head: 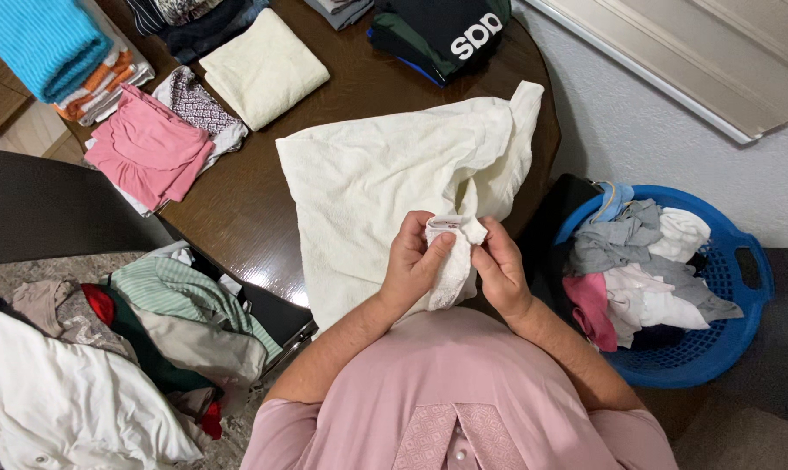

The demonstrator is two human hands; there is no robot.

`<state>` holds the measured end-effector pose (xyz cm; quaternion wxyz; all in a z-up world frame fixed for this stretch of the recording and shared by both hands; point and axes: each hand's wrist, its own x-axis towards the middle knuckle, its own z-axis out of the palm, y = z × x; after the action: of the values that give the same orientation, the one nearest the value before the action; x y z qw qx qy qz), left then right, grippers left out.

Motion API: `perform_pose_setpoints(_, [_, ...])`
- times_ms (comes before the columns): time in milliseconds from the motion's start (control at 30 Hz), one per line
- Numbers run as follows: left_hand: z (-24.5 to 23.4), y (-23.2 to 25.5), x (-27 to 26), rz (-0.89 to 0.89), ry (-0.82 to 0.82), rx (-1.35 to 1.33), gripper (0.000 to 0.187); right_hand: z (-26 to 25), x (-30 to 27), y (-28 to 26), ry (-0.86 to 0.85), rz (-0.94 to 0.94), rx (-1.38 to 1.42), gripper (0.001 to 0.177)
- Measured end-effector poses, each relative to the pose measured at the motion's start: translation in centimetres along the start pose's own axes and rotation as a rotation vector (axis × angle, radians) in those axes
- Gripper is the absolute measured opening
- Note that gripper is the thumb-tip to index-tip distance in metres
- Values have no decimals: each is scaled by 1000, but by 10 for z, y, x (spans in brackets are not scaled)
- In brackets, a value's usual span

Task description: The person takes items of clothing and a towel from a basket, spreads them on a table, and folds them by hand into neat rectangles.

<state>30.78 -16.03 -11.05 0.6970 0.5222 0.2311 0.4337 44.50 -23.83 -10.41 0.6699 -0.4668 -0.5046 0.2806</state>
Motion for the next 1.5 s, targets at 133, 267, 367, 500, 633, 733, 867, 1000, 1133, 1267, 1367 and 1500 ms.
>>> perform_pose_setpoints(133, [-1, -5, 2, -32, 35, -29, 15, -3, -5, 9, -20, -80, -120, 23])
perform_pose_setpoints(267, [1, -3, 2, -32, 47, -23, 16, 2, 4, -8, -87, -161, -242, 24])
perform_pose_setpoints(367, [-1, -10, 1, -22, 58, 26, 15, -1, 1, 1, -123, -220, -317, 33])
perform_pose_setpoints(500, [-5, -7, 8, 1, 32, 50, 16, -1, 0, -7, -89, -181, -414, 29])
perform_pose_setpoints(633, [-22, 32, 39, 355, -376, 379, 42, -6, -1, -27, -103, -200, -362, 22])
perform_pose_setpoints(733, [-29, 42, 50, 432, -699, 506, 47, -14, -15, -39, -104, -86, -203, 23])
perform_pose_setpoints(867, [-43, 22, 70, 499, -910, 802, 42, -49, -62, -12, 13, 111, 61, 45])
perform_pose_setpoints(1000, [-65, -78, 87, 324, -972, 1072, 44, -106, -119, 31, 180, 143, 86, 52])
perform_pose_setpoints(1133, [-71, -189, 112, 352, -906, 1344, 43, -156, -183, 46, 603, 184, 290, 30])
perform_pose_setpoints(1267, [-61, -250, 143, 415, -818, 1575, 51, -183, -220, 5, 360, -158, -1087, 28])
perform_pose_setpoints(1367, [-38, -250, 176, 291, -822, 1658, 77, -200, -273, 36, 587, -110, -1123, 37])
perform_pose_setpoints(1500, [-19, -282, 227, 422, -844, 1725, 48, -189, -283, 35, 950, 189, -644, 16])
